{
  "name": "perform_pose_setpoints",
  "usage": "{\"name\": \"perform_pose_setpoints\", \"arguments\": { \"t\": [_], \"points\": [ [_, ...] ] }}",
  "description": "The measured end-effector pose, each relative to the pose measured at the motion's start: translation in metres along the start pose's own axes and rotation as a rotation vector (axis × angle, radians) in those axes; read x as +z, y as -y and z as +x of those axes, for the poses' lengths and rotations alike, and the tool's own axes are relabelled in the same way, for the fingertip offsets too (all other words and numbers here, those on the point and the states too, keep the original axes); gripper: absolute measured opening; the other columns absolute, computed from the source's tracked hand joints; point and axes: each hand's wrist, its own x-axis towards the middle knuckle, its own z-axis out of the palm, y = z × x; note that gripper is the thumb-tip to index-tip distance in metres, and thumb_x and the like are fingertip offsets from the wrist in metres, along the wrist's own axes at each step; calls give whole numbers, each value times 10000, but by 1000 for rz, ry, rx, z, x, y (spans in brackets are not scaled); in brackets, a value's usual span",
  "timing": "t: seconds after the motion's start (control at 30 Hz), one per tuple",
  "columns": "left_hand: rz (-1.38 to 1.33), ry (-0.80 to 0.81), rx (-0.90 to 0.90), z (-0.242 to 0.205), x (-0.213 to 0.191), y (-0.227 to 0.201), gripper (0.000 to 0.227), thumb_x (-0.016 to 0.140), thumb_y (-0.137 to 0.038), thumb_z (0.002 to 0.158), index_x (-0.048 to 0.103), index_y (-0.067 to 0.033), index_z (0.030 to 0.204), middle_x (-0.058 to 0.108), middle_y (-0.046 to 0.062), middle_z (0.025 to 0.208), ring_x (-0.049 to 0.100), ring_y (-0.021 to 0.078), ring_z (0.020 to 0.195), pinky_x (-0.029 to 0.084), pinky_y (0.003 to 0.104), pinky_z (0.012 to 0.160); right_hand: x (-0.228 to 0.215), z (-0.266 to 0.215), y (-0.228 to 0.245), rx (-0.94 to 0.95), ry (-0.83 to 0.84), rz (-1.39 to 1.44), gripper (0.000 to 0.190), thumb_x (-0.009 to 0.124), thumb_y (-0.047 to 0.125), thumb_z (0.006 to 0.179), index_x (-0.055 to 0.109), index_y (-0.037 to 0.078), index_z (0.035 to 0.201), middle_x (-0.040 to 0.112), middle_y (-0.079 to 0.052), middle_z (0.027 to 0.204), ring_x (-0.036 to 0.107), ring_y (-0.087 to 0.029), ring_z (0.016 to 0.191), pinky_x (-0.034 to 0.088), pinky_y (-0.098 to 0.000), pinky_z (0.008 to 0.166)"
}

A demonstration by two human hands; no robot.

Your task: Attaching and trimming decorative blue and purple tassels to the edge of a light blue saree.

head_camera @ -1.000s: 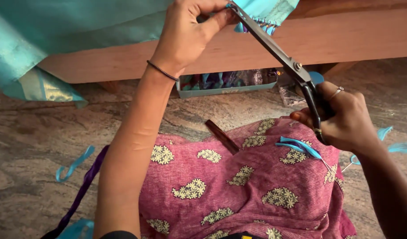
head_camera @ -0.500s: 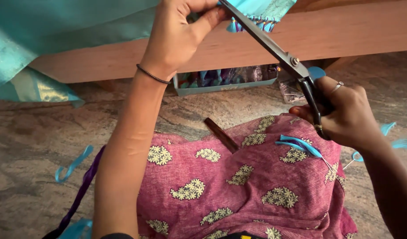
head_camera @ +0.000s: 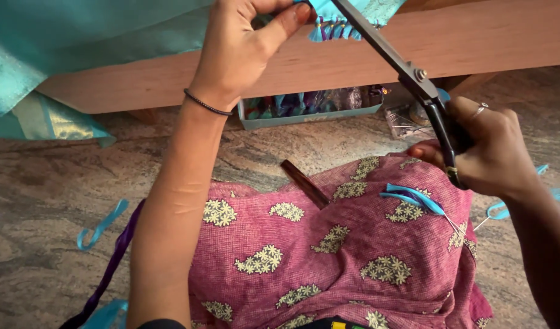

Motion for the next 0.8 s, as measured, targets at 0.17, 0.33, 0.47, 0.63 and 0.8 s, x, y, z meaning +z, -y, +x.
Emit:
{"name": "perform_pose_setpoints", "arguments": {
  "t": [0.17, 0.33, 0.47, 0.63, 0.8],
  "points": [
    [-6, 12, -23, 0, 0, -2, 99, 703, -26, 1075, 770, 23, 1127, 792, 57, 1056, 713, 76, 955, 582, 245, 876, -2, 4, -6, -3, 44, 35, 545, 806, 458, 745, 684, 35, 1067, 527, -18, 489, 496, -124, 380, 343, -317, 397],
    [105, 36, 44, 0, -2, -10, 107, 713, -22, 1082, 776, 9, 1162, 799, 48, 1072, 704, 69, 943, 575, 247, 864, -4, 7, -2, -32, 54, 32, 499, 799, 465, 763, 674, 28, 968, 548, -2, 490, 512, -112, 406, 383, -312, 397],
    [70, 56, 14, -1, -3, -8, 108, 717, -25, 1084, 774, 0, 1172, 791, 20, 1073, 697, 52, 956, 567, 241, 871, -8, 9, 2, 7, 51, -17, 481, 810, 456, 765, 671, 32, 944, 551, -12, 499, 524, -120, 402, 392, -327, 420],
    [-16, 47, -16, -3, -5, 0, 64, 724, -30, 1106, 766, 18, 1103, 733, -21, 999, 612, 35, 899, 516, 238, 821, -15, 8, 11, 60, 31, -62, 482, 831, 444, 752, 664, 48, 970, 551, -20, 514, 534, -137, 425, 383, -346, 441],
    [-11, 52, -16, -2, -6, -1, 66, 720, -23, 1099, 763, 25, 1115, 744, -18, 1014, 628, 33, 909, 521, 233, 827, -11, 6, -11, 46, 33, -97, 493, 829, 457, 754, 658, 48, 970, 558, -19, 544, 545, -135, 437, 386, -336, 430]
  ]
}}
